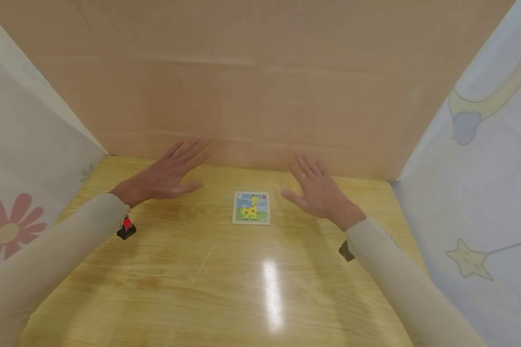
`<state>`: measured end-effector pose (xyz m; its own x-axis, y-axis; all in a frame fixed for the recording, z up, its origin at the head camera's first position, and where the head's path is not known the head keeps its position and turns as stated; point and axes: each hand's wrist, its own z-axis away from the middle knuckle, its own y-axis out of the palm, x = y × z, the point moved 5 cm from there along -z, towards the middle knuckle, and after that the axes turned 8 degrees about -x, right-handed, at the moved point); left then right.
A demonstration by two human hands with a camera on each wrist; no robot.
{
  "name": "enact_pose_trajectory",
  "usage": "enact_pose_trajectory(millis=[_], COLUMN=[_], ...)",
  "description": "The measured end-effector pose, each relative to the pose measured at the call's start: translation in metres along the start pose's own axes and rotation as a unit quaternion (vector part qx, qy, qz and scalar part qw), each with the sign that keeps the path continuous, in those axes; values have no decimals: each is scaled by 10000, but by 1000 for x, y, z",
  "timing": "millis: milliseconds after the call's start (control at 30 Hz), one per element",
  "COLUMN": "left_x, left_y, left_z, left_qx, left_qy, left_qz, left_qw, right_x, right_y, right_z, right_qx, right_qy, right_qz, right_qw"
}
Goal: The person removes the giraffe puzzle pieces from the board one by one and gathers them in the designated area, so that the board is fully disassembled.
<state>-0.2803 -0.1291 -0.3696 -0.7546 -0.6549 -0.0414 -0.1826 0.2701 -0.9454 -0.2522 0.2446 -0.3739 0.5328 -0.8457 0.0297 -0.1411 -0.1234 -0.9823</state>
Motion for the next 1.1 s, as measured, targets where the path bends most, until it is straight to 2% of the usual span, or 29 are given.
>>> enact_pose_trajectory(millis=[233,367,533,667,867,1100], left_x=[-1,-4,-15,-26,-36,-44], left_y=[13,29,52,68,95,112], left_z=[2,3,3,1,3,4], left_qx=[-27,-32,112,150,505,724], left_qy=[-159,-366,-618,-795,-1104,-1354], left_qz=[249,548,929,1252,1576,1959], left_qw=[9996,9978,9937,9888,9800,9685], right_x=[7,17,31,42,58,69], right_y=[13,23,41,56,80,95], right_z=[-2,-6,-16,-23,-29,-37], right_qx=[42,41,-39,-226,-236,-197], right_qy=[24,33,31,-40,-66,88], right_qz=[-162,-451,-697,-884,-1162,-1276], right_qw=[9999,9990,9976,9958,9929,9916])
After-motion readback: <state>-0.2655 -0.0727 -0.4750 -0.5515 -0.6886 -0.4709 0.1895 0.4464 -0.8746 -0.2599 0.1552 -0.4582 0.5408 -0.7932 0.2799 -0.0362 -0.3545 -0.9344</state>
